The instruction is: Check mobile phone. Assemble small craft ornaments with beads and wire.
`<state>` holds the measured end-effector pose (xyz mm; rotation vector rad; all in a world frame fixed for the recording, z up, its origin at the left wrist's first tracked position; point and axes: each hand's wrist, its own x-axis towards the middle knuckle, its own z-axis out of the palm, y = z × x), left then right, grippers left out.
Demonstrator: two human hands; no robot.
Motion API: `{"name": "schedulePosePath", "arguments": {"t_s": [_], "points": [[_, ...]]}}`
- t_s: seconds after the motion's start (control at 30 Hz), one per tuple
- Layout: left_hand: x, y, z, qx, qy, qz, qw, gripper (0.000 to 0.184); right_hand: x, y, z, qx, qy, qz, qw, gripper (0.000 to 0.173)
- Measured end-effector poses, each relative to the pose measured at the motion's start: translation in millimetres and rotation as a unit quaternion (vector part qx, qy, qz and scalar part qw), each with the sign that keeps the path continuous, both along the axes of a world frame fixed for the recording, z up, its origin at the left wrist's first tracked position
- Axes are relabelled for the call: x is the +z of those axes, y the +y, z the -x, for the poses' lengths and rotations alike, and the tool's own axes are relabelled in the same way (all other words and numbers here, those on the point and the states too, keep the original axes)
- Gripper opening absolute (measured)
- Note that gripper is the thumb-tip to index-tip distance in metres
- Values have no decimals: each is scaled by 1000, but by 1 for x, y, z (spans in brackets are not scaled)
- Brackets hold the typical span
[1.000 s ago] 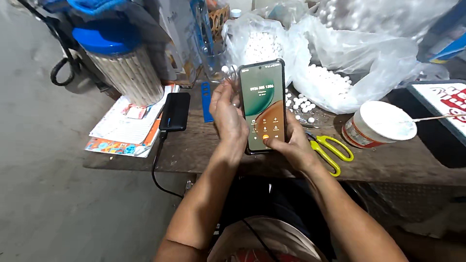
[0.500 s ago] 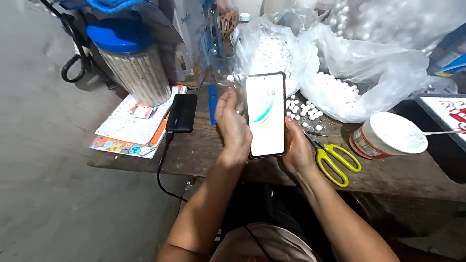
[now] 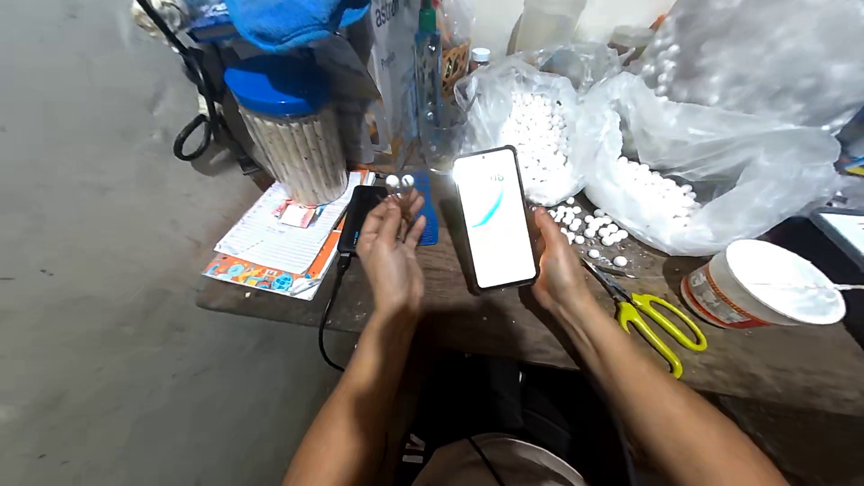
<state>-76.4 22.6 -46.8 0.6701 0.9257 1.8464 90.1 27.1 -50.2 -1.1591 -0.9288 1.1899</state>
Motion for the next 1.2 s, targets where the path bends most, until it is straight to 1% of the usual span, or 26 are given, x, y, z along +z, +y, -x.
{"name": "schedulePosePath", "arguments": {"t_s": [0.13, 0.3, 0.4, 0.5, 0.63, 0.7, 0.77, 0.83, 0.93, 1.0, 1.07, 1.13, 1.2], "points": [[-2, -11, 26, 52, 41, -53, 996, 21, 5, 14, 14, 33, -37, 25, 998, 56], [-8, -14, 36, 88, 64, -91, 990, 19, 0, 32, 36, 70, -62, 50, 994, 65], [-17, -13, 42, 93, 82, -112, 986, 21, -1, 40, 49, 63, -84, 67, 992, 67], [-21, -12, 45, 99, 90, -108, 985, 20, -2, 56, 61, 39, -104, 82, 990, 64], [-24, -10, 44, 112, 105, -126, 980, 18, -8, 79, 65, 47, -108, 91, 989, 67], [-25, -10, 44, 114, 113, -134, 978, 17, -11, 85, 64, 59, -144, 84, 984, 68], [-24, -11, 43, 106, 120, -136, 978, 17, -12, 86, 61, 84, -207, 74, 972, 68], [-24, -11, 40, 81, 127, -134, 979, 17, -12, 83, 57, 105, -254, 59, 960, 66], [-26, -11, 23, 20, 137, -141, 980, 17, -9, 68, 47, 124, -294, 20, 947, 63], [-27, -11, 7, -16, 142, -159, 977, 18, -6, 51, 33, 141, -299, -30, 943, 54], [-25, -13, -11, -46, 151, -167, 973, 20, -2, 17, 9, 175, -287, -91, 937, 45], [-24, -14, -27, -74, 181, -165, 967, 19, 2, -19, -21, 204, -289, -140, 925, 43], [-28, -13, -43, -114, 231, -181, 949, 17, -2, -47, -52, 190, -315, -186, 911, 41]]}}
